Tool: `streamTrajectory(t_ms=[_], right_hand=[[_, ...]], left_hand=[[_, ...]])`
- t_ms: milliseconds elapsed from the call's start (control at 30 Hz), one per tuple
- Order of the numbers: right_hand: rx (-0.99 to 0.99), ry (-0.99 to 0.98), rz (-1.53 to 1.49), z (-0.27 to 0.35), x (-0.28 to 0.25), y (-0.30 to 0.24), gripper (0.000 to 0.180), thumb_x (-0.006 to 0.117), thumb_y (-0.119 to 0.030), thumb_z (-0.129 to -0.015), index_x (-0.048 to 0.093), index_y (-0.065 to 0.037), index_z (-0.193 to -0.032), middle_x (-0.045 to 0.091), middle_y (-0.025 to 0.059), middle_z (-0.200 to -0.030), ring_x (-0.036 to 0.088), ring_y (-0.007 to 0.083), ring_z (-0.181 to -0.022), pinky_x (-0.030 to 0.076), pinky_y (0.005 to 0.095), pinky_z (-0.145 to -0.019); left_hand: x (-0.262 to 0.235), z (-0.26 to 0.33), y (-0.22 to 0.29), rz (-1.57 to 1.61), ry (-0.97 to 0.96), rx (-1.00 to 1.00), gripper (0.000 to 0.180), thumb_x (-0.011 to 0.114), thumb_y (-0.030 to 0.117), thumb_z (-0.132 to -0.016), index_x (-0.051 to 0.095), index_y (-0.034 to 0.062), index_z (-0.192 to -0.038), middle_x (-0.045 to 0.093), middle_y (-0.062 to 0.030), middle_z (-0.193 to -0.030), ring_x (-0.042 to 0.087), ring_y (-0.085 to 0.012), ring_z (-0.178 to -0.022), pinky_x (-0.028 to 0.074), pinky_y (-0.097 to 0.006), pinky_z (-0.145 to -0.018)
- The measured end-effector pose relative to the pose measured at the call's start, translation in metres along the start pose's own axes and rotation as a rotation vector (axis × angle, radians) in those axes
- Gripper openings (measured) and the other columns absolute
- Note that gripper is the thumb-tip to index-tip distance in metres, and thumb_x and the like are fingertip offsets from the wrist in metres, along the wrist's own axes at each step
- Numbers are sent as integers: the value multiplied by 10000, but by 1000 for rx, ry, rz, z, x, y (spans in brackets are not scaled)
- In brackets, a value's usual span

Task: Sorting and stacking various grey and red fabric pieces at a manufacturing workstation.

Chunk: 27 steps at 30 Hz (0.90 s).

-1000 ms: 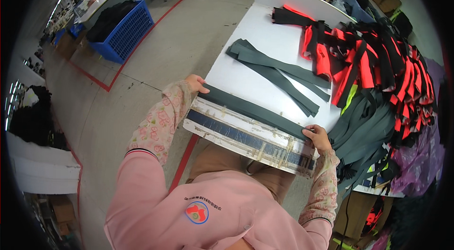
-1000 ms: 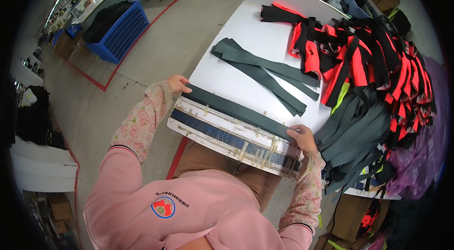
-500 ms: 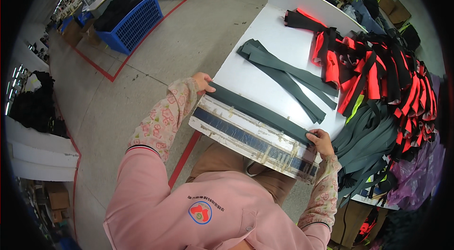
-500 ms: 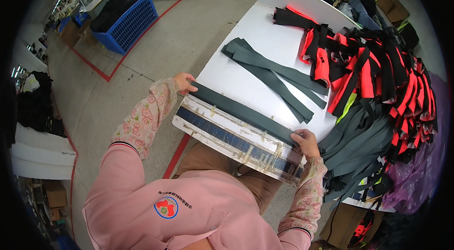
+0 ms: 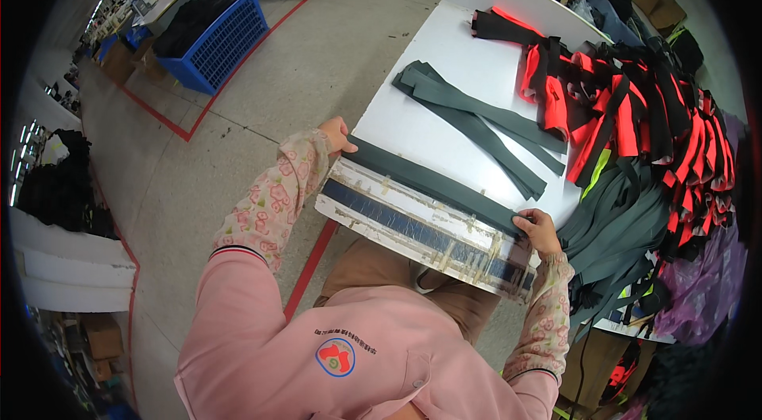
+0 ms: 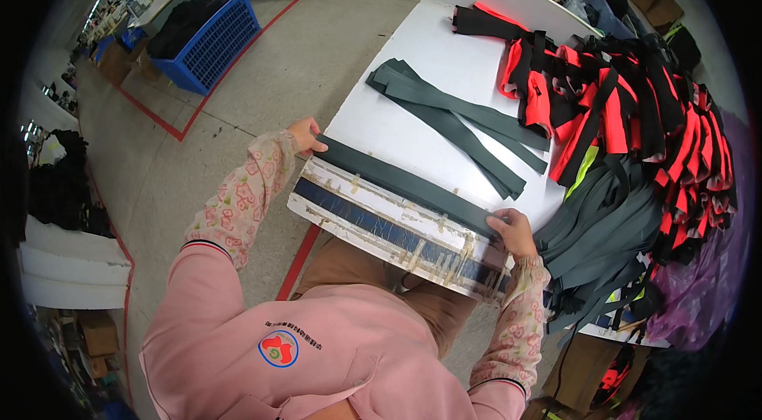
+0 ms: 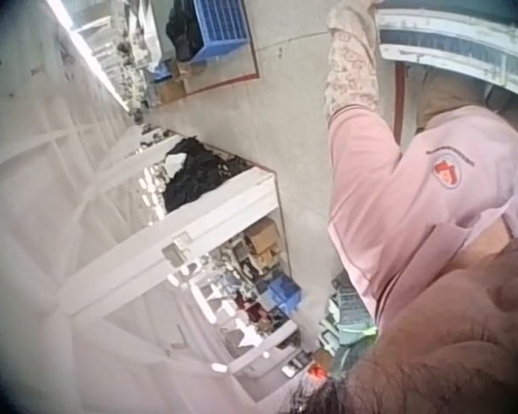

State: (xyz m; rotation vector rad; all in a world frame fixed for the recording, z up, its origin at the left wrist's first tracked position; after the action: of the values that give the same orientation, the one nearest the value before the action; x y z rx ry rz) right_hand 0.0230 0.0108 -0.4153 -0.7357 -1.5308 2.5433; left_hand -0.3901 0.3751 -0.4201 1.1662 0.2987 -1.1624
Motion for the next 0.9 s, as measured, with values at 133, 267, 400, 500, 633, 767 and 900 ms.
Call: streamTrajectory(t_ms=[133, 267, 400, 500, 633, 767, 900], right_hand=[[22, -5, -7, 0, -1, 4, 331, 763, -220, -840, 628, 10, -1035, 629, 48, -798, 554, 106, -602, 432, 256, -491], [-213, 287, 350, 6, -38, 12, 402, 788, -260, -818, 634, 11, -1072, 642, 76, -893, 588, 140, -779, 495, 292, -677], [-92, 182, 67, 9, -19, -3, 340, 756, -247, -852, 671, 13, -1054, 678, 81, -919, 617, 158, -835, 505, 296, -724], [7, 171, -47, 12, -15, 13, 326, 739, -255, -876, 666, -4, -1070, 652, 54, -878, 581, 131, -758, 483, 274, -633], [1, 206, -134, 22, -23, 2, 316, 682, -262, -927, 667, 8, -1090, 649, 36, -865, 576, 122, -715, 489, 264, -613], [51, 162, -184, 26, -30, 18, 349, 603, -249, -978, 664, 48, -1151, 688, 75, -926, 636, 136, -810, 521, 277, -758], [55, 205, -274, 30, -27, 13, 300, 643, -217, -943, 689, 54, -1061, 648, 44, -759, 569, 115, -642, 470, 274, -568]], left_hand=[[2, 1, -2, -4, 23, -8, 519, 875, 180, -719, 513, 44, -1067, 644, -99, -804, 628, -172, -619, 532, -332, -552], [8, -8, 8, 24, 59, 30, 492, 890, 193, -682, 532, 62, -993, 614, -82, -799, 605, -185, -626, 496, -368, -587], [-4, -9, -14, 19, 90, 35, 501, 889, 191, -677, 535, 57, -1005, 624, -94, -826, 609, -206, -621, 511, -381, -602], [-2, -9, -10, -19, 50, 5, 521, 886, 206, -685, 529, 49, -1032, 630, -94, -872, 622, -199, -697, 517, -347, -612], [-9, -9, -17, -55, 56, 156, 556, 863, 241, -728, 536, 40, -1131, 621, -73, -900, 613, -167, -798, 515, -321, -637], [-1, -5, -22, 334, -78, 33, 532, 755, 381, -847, 561, 71, -1234, 607, -20, -923, 565, -132, -804, 484, -277, -676], [8, 16, -15, 410, -187, -42, 510, 628, 529, -914, 599, 123, -1222, 582, 47, -916, 496, -86, -751, 447, -247, -710]])
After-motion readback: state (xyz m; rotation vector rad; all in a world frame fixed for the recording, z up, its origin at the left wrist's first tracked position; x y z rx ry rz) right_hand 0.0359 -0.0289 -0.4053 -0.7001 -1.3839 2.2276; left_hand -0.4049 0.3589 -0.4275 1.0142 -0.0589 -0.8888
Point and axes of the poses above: each hand's wrist, its own z-axis away from the middle knuckle, its own x-axis out of the palm, y = z × x, the point moved 10 cm from there along -z, towards the middle knuckle
